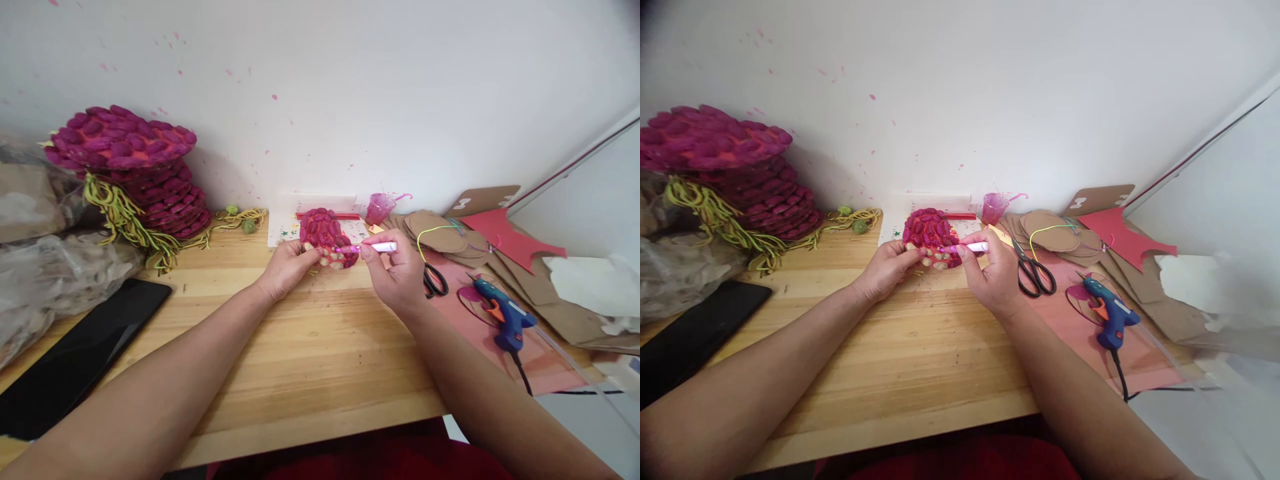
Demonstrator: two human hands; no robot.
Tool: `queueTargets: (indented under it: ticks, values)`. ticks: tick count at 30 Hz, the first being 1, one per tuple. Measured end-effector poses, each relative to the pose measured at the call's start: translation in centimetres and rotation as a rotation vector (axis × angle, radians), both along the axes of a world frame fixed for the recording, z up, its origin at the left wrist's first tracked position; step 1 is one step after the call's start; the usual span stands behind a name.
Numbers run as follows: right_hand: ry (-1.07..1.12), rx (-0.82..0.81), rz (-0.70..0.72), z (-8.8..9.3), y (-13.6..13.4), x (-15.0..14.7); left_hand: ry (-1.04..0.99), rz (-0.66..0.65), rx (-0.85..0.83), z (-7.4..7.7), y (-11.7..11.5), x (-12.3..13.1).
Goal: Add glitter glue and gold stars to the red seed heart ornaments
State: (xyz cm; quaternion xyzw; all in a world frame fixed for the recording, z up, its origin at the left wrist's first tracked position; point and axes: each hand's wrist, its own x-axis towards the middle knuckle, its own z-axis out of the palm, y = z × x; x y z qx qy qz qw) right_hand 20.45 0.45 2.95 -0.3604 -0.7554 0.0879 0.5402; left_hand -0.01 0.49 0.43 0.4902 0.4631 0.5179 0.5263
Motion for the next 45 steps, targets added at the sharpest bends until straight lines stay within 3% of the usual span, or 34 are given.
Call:
queueTargets:
  ticks: [5, 15, 24, 45]
  values:
    - [0.030, -0.031, -0.071, -0.1, 0.2, 0.3, 0.020, 0.004, -0.004, -0.2, 0.1, -0.1]
    - [-0.050, 0.008, -0.026, 0.2, -0.2, -0.2, 0.036, -0.003, 0.009, -0.8, 0.3, 0.0]
    - [-0.026, -0.020, -0.021, 0.0, -0.1, 0.1, -0.070, -0.010, -0.082, 0.4, -0.2, 0.2]
    - [-0.003, 0.039, -0.012, 0.1, -0.2, 0.1, -0.146, -0.023, -0.167, 0.8, -0.4, 0.2]
